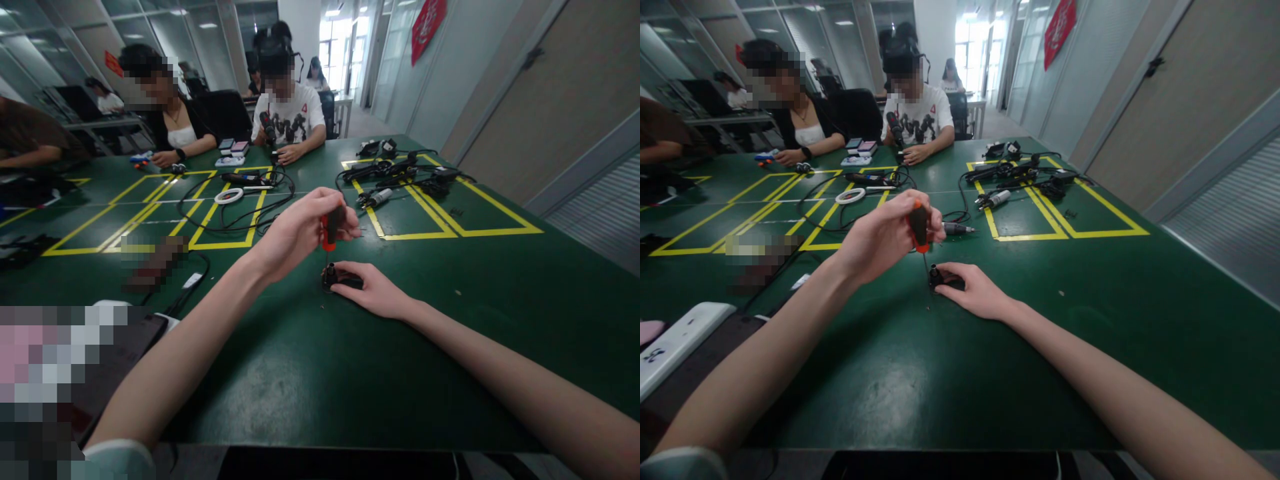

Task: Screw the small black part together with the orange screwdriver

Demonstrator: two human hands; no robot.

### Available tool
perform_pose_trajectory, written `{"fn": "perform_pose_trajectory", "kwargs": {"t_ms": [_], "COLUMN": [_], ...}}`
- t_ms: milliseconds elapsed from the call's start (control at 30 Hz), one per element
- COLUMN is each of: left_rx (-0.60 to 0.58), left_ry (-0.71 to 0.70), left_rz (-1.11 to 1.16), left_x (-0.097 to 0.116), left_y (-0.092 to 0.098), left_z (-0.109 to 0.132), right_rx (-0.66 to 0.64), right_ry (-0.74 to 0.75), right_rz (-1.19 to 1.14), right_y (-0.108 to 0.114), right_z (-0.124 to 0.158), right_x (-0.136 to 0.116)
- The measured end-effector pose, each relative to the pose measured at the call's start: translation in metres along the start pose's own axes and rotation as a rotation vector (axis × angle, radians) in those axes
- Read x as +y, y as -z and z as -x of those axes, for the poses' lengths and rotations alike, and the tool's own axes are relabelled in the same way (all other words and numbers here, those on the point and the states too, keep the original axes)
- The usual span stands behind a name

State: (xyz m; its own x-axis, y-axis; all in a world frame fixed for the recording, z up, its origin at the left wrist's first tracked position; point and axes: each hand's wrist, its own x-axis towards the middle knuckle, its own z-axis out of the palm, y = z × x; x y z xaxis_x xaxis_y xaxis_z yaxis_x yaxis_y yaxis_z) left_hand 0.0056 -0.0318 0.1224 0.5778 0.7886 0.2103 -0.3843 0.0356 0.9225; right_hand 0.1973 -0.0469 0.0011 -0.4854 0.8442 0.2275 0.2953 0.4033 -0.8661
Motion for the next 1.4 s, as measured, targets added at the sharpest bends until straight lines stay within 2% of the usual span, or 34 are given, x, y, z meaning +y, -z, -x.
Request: {"fn": "perform_pose_trajectory", "kwargs": {"t_ms": [167, 333, 600, 767, 933, 1200, 1400], "left_rx": [0.023, -0.017, 0.013, -0.047, -0.001, -0.027, 0.004], "left_ry": [-0.014, 0.011, -0.02, 0.017, -0.018, 0.017, -0.011], "left_rz": [0.005, 0.007, -0.039, -0.019, -0.01, -0.003, 0.024], "left_x": [0.0009, 0.0025, -0.0002, 0.002, -0.0018, 0.0007, -0.0001], "left_y": [-0.0005, 0.0018, -0.0013, 0.0009, 0.0014, 0.0011, 0.0005], "left_z": [-0.0002, -0.0015, 0.0006, -0.001, -0.0001, -0.0009, -0.0005], "right_rx": [0.011, 0.007, -0.001, 0.003, 0.001, 0.0, 0.004], "right_ry": [-0.001, -0.003, 0.001, 0.009, 0.004, 0.0, -0.002], "right_rz": [-0.011, -0.009, 0.007, 0.003, -0.004, 0.003, 0.002], "right_y": [-0.0004, 0.0002, -0.0004, 0.0002, -0.0005, 0.0001, -0.0003], "right_z": [-0.0001, 0.0002, 0.0, -0.0002, -0.0003, 0.0003, 0.0002], "right_x": [0.0015, 0.0012, 0.0024, 0.0026, 0.0029, 0.0022, 0.0032]}}
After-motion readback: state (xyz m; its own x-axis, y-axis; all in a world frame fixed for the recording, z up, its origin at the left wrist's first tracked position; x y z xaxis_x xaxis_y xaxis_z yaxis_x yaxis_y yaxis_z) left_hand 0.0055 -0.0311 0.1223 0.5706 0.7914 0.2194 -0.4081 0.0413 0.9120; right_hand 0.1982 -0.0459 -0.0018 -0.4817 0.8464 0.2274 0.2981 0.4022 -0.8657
